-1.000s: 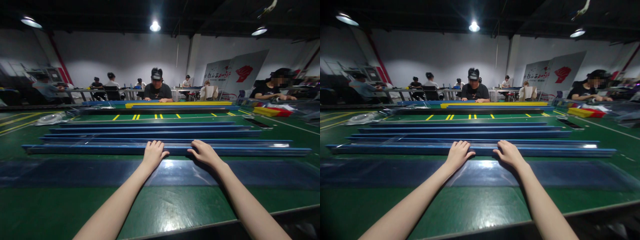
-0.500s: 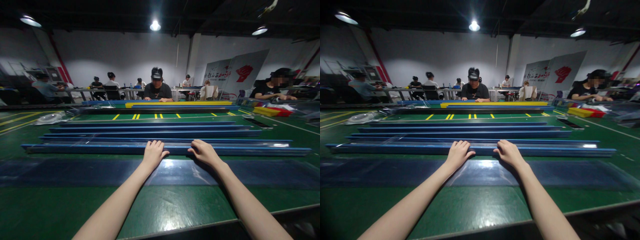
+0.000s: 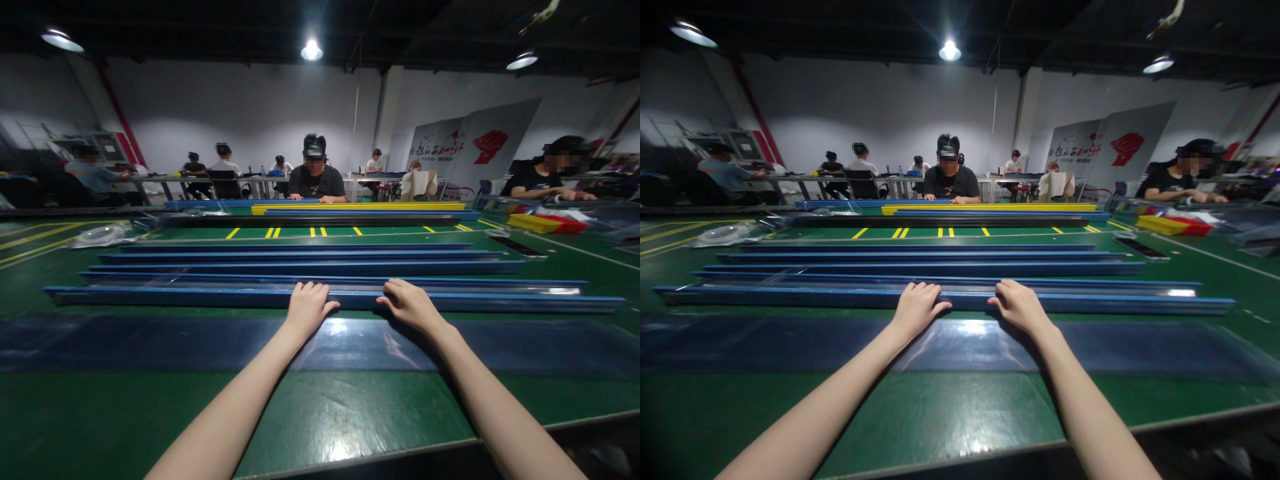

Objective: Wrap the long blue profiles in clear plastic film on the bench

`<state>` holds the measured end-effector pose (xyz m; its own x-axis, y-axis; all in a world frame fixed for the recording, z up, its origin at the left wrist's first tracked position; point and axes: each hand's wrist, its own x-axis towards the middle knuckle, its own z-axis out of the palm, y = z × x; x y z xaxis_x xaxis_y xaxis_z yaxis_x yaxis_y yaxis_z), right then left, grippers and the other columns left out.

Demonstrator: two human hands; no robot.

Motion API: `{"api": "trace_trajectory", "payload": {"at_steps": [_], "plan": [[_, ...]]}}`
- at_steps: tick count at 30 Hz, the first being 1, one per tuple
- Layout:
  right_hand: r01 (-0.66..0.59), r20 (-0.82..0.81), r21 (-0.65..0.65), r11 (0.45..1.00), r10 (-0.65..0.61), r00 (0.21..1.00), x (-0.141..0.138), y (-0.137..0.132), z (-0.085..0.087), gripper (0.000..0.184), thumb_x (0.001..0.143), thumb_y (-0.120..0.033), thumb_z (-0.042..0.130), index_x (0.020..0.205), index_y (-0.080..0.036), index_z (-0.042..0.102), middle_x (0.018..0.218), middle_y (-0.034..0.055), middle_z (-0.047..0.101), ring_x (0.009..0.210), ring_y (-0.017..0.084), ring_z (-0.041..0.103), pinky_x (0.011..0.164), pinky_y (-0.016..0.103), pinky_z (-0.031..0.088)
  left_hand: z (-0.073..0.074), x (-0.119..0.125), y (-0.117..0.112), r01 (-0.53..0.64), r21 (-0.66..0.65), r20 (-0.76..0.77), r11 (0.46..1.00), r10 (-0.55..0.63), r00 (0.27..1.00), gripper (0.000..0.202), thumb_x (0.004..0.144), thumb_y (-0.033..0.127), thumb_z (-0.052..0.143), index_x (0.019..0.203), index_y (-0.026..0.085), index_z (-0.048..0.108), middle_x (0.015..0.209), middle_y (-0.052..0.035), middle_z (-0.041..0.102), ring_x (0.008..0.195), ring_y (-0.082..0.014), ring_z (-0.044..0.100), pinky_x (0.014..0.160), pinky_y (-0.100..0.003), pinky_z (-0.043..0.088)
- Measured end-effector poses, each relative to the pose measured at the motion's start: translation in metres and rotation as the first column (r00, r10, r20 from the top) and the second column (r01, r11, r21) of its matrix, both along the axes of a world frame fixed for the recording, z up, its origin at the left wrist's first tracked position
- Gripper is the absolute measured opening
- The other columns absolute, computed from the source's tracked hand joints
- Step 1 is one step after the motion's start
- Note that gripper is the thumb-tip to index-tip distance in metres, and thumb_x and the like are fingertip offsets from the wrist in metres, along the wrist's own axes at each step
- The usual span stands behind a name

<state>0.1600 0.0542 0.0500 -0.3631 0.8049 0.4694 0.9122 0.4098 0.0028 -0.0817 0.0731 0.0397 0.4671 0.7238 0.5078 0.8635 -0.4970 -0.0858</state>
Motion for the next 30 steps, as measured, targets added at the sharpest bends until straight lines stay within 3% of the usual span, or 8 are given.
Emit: {"api": "trace_trajectory", "payload": {"at_steps": [30], "plan": [[0.004, -0.003, -0.013, 1.000, -0.004, 1.000, -0.0002, -0.0004, 0.0009, 0.023, 0.085, -0.035, 0.041, 0.070, -0.019, 0.049, 0.075, 0.0040, 0.055, 0.067, 0.015, 0.049, 0.057, 0.024, 0.031, 0.0045, 0.0011, -0.0026, -0.024, -0.069, -0.005, 0.997, 0.024, 1.000, 0.031, 0.080, 0.048, 0.050, 0.079, 0.018, 0.056, 0.078, -0.0055, 0.065, 0.078, -0.0209, 0.055, 0.066, -0.031, 0.029]]}}
